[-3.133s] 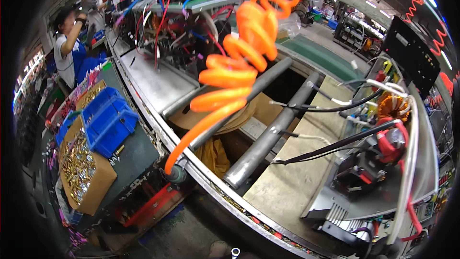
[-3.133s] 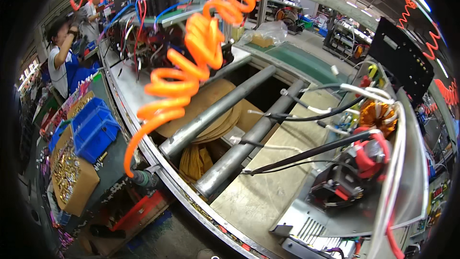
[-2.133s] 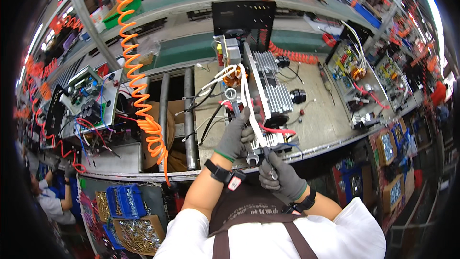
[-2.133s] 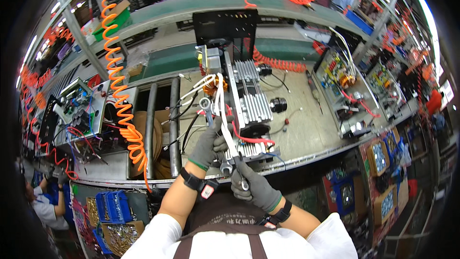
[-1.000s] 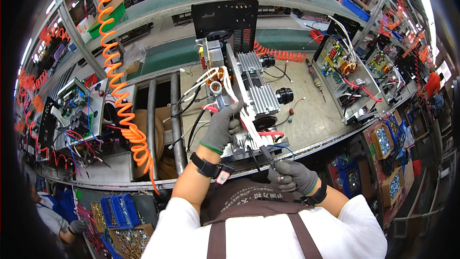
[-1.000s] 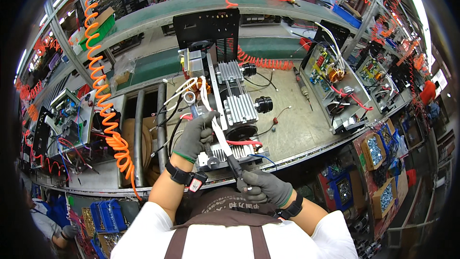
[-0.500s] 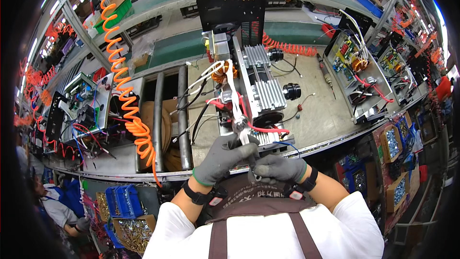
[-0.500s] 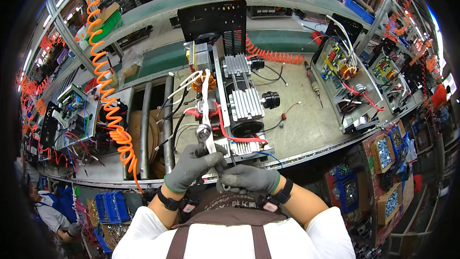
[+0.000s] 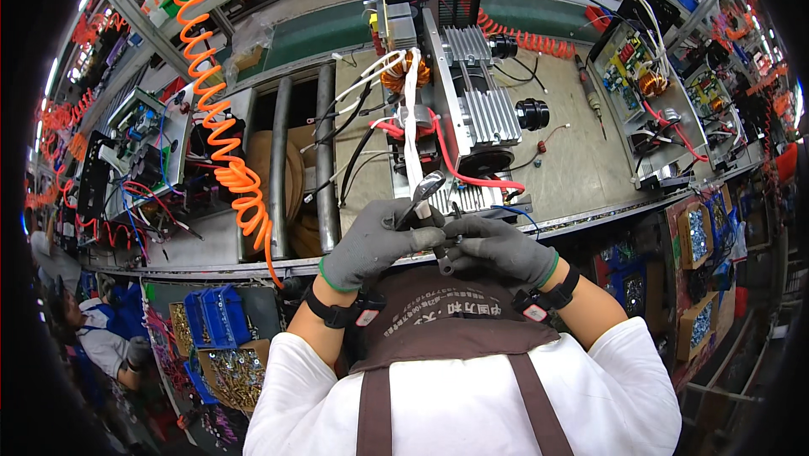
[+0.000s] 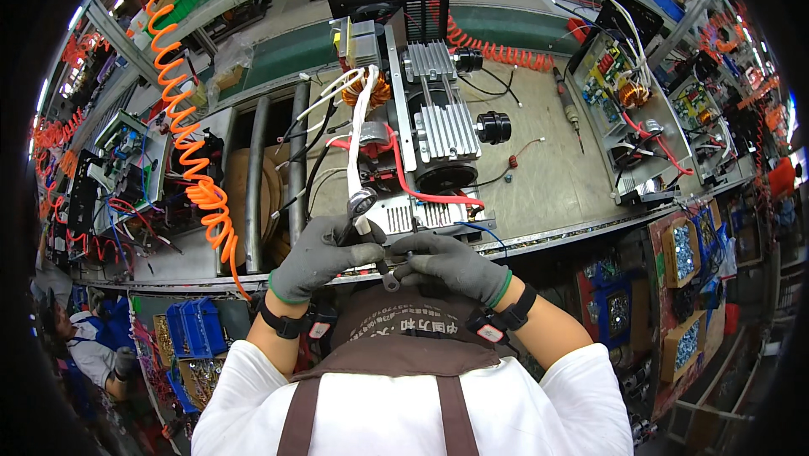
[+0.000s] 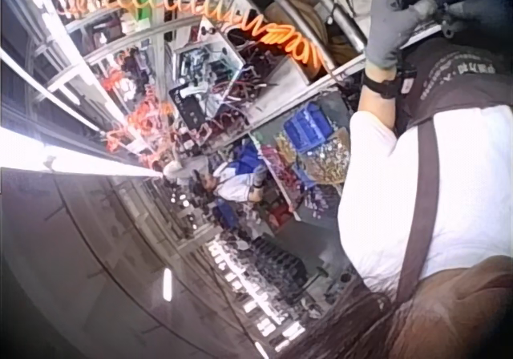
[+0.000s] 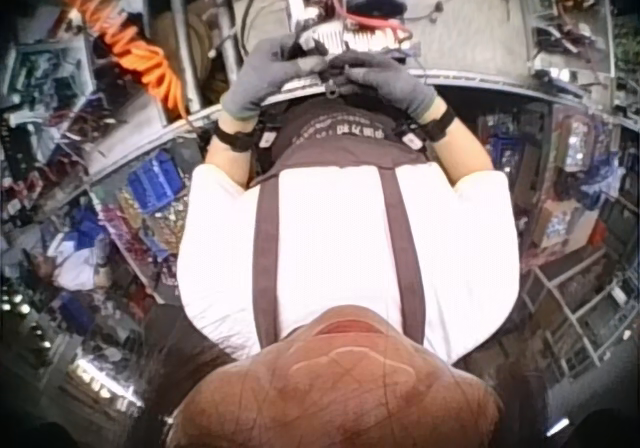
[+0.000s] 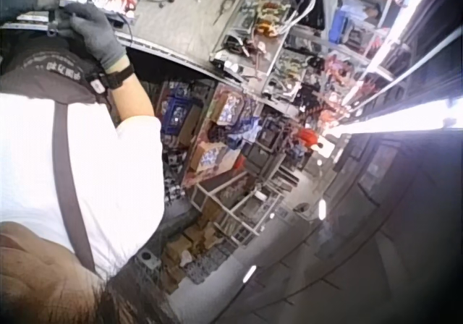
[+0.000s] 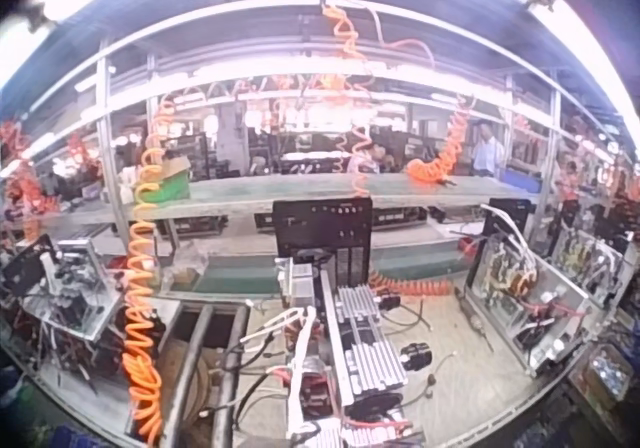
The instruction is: Assemble electrical components and wiring onto an industrial unit at a workstation.
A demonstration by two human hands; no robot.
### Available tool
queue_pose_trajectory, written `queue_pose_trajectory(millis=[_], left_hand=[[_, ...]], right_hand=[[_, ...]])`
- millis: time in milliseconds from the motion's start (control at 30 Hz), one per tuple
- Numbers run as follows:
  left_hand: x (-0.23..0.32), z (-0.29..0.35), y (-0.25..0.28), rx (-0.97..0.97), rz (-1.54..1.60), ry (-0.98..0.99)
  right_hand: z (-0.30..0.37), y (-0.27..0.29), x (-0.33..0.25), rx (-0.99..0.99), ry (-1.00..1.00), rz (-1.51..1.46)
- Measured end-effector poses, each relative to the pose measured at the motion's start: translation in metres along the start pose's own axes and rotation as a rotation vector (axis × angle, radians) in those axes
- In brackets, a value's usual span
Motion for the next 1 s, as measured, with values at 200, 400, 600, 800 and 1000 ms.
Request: queue_pose_trajectory(millis=[200,400,600,800,1000], left_hand=[[0.0,-0.004,-0.001,-0.012,0.022,0.018],[-0.001,-0.003,0.0,0.012,0.048,0.029],[-0.004,-0.003,0.002,0.018,0.05,0.033],[-0.002,-0.003,0.0,-0.01,0.084,0.029],[-0.006,-0.004,0.005,-0.024,0.005,0.004]], right_hand=[[-0.002,-0.013,-0.003,-0.025,0.074,-0.087],[-0.002,-0.006,0.009,0.055,0.043,-0.128],[0.005,-0.016,0.004,-0.047,0.088,-0.141],[0.006,-0.019,0.006,-0.103,-0.054,0.002],[0.002,-0.018,0.001,-0.068,-0.104,0.064]])
Point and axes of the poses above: each hand's wrist, its own z-axis away from the middle knuckle, its own y-axis out of the back of the hand, x = y × z, the point moved 8 cm from there along -z, towards the middle knuckle, and after that the axes turned 3 degrees about y, right-handed, at the moved point
